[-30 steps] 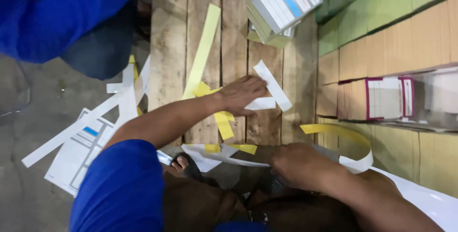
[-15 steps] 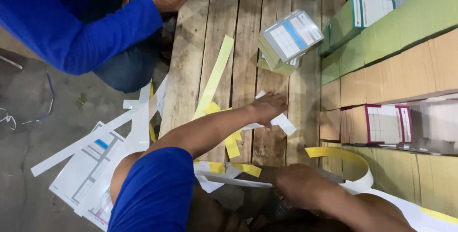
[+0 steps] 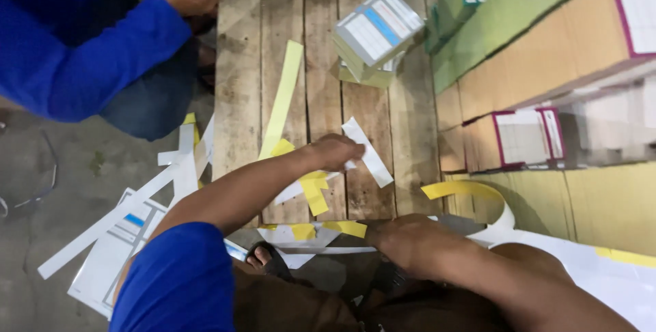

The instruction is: Applying adhesive labels to stacks of printed paper pads and organizing them on a pallet.

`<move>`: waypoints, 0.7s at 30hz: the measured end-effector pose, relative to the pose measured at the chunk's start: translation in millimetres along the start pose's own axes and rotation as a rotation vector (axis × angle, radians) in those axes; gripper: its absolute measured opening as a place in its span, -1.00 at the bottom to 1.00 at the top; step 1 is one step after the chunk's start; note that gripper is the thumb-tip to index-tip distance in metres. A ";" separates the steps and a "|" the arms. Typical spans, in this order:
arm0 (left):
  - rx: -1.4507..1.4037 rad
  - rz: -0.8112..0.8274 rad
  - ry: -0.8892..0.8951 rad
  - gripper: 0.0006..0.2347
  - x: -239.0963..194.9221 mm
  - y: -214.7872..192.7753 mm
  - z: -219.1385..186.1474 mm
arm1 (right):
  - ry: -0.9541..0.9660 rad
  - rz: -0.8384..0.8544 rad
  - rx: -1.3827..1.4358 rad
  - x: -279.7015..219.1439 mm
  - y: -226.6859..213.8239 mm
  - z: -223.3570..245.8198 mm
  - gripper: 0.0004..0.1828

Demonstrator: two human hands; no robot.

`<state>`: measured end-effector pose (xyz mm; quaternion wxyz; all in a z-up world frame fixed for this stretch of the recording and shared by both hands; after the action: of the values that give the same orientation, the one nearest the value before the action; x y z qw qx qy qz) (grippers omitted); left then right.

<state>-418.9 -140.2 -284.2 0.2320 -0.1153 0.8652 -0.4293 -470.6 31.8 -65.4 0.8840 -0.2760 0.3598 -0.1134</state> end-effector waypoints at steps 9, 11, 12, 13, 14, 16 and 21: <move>0.440 0.370 -0.227 -0.67 -56.2 -78.0 -19.1 | 0.169 -0.255 0.385 0.8 -24.3 -1.7 -0.78; 0.408 0.252 -0.161 -0.69 -47.5 -84.2 -25.3 | 0.099 -0.280 0.515 -1.7 -23.5 -0.4 -0.79; 0.378 0.116 -0.102 -0.70 -42.2 -92.0 -31.4 | 0.029 -0.309 0.627 -3.5 -25.0 1.7 -0.80; 0.382 0.113 -0.104 -0.70 -29.7 -77.6 -31.6 | 0.027 -0.311 0.624 -5.1 -27.3 5.8 -0.80; 0.322 0.000 0.005 -0.65 -18.1 -69.8 -39.4 | -0.090 -0.223 0.600 -4.4 -27.6 18.0 -0.78; 0.251 -0.120 0.118 -0.56 6.2 -47.9 -51.5 | -0.195 -0.128 0.572 -6.1 -20.2 32.1 -0.75; 0.208 -0.174 0.188 -0.41 26.7 0.0 -48.9 | -0.310 0.040 0.355 6.5 18.4 40.4 -0.75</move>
<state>-466.5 -117.1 -266.7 0.1225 -0.1245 0.8209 -0.5438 -437.7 60.7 -55.8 0.9654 -0.1231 0.1997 -0.1137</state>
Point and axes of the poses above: each hand's wrist, its own x-axis towards the middle knuckle, its own y-axis out of the palm, z = x × y, the point moved 6 cm from there along x, towards the middle knuckle, and after that the axes turned 14 degrees about -y, right-handed, at the moved point
